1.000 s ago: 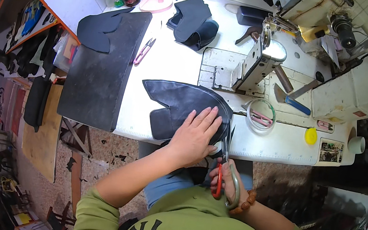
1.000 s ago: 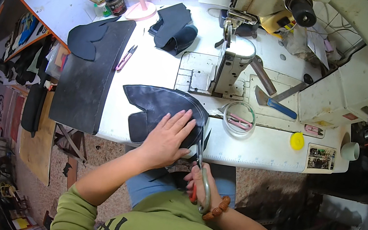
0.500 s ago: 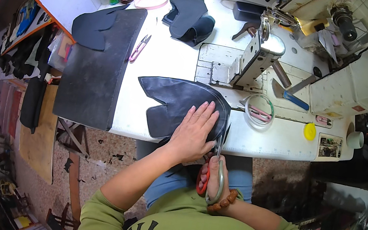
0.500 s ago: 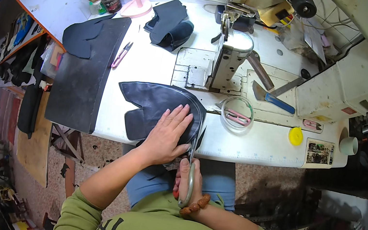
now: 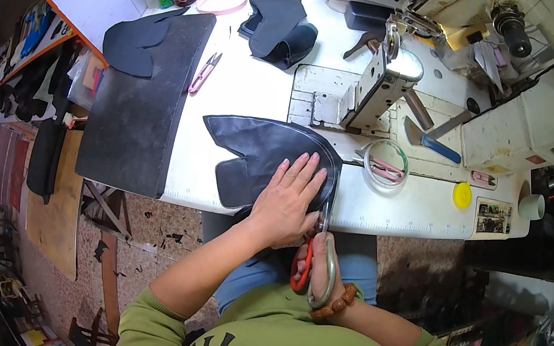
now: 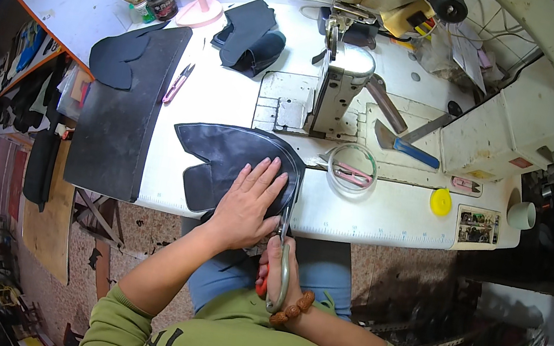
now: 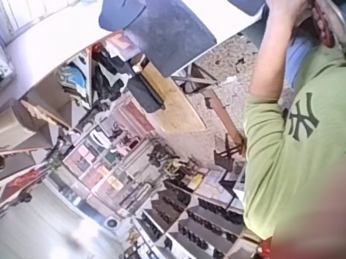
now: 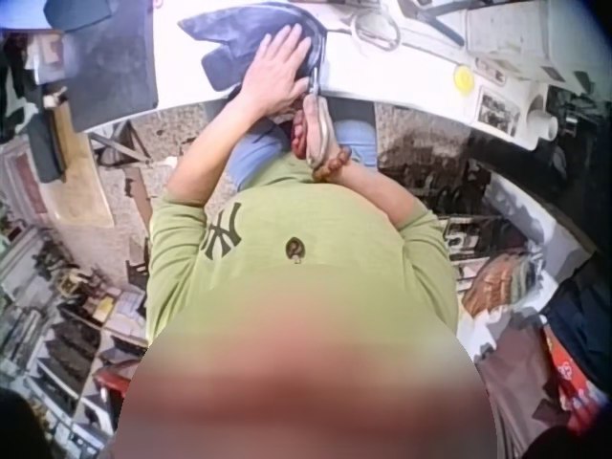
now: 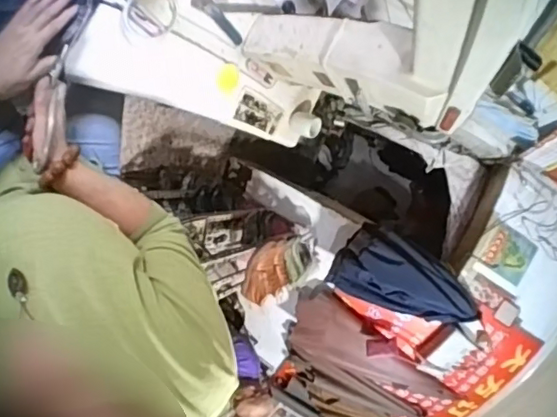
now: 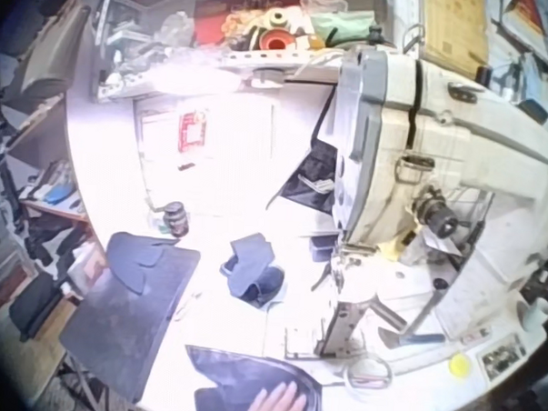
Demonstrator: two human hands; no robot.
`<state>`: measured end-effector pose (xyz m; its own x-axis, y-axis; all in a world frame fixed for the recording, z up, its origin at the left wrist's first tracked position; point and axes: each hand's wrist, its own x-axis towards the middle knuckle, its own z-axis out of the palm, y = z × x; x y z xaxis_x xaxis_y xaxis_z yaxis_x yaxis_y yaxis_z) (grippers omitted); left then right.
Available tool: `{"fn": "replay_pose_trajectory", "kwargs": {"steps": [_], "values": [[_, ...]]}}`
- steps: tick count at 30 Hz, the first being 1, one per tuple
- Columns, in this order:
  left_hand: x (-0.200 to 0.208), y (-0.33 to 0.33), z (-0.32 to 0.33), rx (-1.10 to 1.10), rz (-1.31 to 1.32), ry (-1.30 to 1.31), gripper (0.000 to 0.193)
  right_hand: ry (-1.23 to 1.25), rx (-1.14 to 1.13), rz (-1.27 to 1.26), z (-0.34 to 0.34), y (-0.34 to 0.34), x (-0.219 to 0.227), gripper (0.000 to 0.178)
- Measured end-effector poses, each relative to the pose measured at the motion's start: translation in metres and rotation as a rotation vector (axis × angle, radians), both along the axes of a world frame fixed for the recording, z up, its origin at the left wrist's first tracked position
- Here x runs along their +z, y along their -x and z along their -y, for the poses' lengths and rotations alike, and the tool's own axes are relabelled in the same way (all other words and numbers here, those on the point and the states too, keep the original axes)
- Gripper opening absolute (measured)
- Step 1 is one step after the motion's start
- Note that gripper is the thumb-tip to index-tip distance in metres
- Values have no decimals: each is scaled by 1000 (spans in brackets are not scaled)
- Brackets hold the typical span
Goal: The person uses shears to cut a black leather piece on a worktable, then marks the edge with chalk and continues trimming. The person then positions the cut leather under a sewing machine and begins stitching.
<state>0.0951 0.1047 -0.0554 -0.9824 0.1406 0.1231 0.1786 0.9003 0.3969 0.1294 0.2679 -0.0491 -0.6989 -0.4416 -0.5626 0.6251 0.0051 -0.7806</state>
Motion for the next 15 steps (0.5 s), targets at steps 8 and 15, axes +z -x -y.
{"fn": "replay_pose_trajectory", "kwargs": {"steps": [8, 15], "values": [[1, 0, 0, 8, -16, 11, 75, 75, -147, 28, 4, -5, 3, 44], [2, 3, -5, 44, -70, 38, 67, 32, -96, 49, -14, -1, 9, 41]]}}
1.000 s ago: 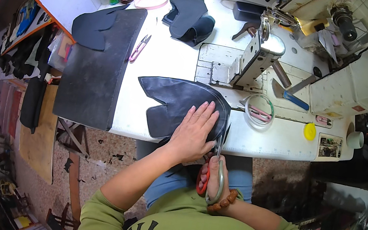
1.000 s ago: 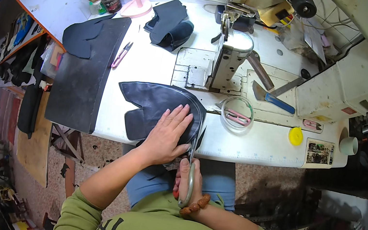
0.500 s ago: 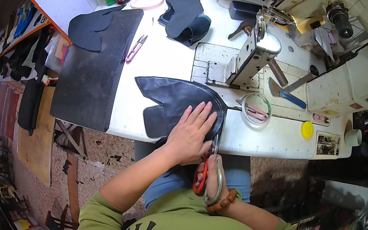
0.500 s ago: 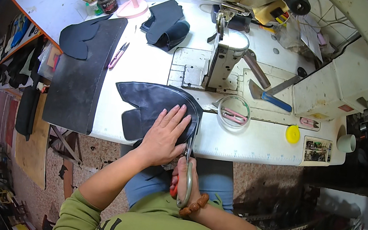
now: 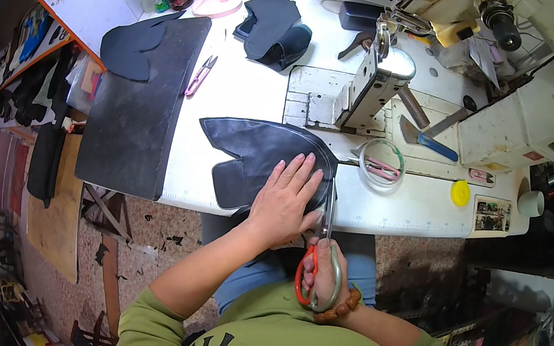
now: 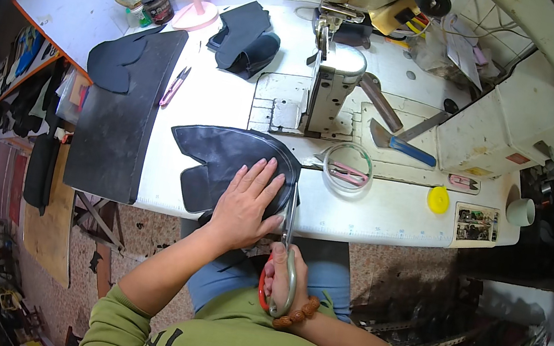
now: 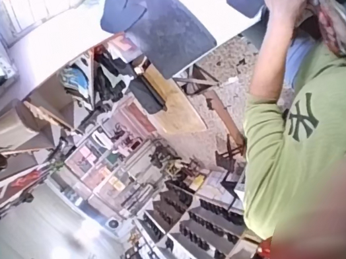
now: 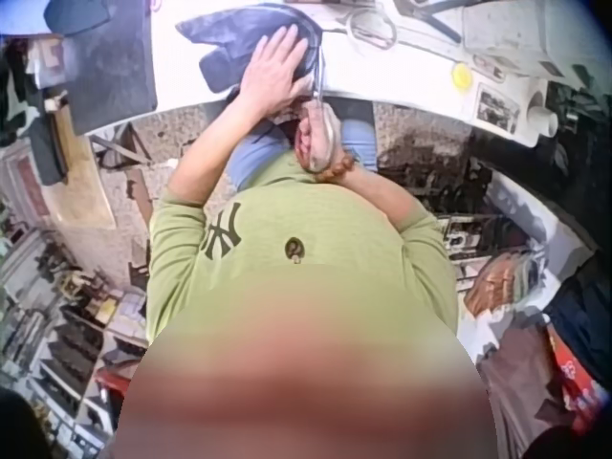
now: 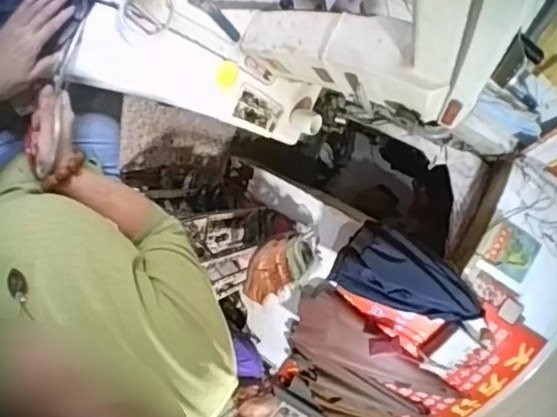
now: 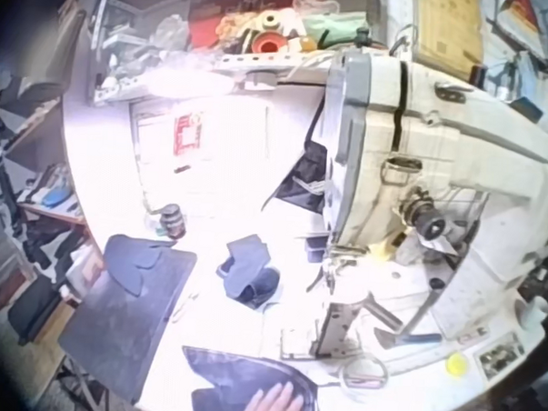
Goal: The person uses shears to cut a black leather piece on a worktable, then marks the edge with chalk and continues trimming. The person then positions the cut leather under a sewing machine and begins stitching.
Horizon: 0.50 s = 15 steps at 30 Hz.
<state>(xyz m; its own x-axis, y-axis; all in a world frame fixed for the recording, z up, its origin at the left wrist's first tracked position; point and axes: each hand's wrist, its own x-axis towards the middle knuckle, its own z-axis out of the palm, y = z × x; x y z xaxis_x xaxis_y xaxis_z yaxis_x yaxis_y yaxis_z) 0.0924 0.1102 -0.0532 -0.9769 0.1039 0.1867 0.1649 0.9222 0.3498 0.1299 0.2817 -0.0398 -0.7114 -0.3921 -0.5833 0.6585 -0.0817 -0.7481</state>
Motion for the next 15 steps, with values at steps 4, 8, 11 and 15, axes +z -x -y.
{"fn": "replay_pose_trajectory", "kwargs": {"steps": [4, 8, 11, 15], "values": [[3, 5, -9, -9, -158, 86, 46, 3, 81, 10, -9, 11, 2, 39], [4, 9, -17, -37, -249, 199, 25, 10, 146, -8, -13, 25, 1, 39], [3, 4, -17, -51, -331, 93, 18, 6, 161, -29, -10, 29, 0, 40], [-1, -4, -15, -33, -379, 4, 19, -2, 156, -29, -4, 29, 0, 40]]}}
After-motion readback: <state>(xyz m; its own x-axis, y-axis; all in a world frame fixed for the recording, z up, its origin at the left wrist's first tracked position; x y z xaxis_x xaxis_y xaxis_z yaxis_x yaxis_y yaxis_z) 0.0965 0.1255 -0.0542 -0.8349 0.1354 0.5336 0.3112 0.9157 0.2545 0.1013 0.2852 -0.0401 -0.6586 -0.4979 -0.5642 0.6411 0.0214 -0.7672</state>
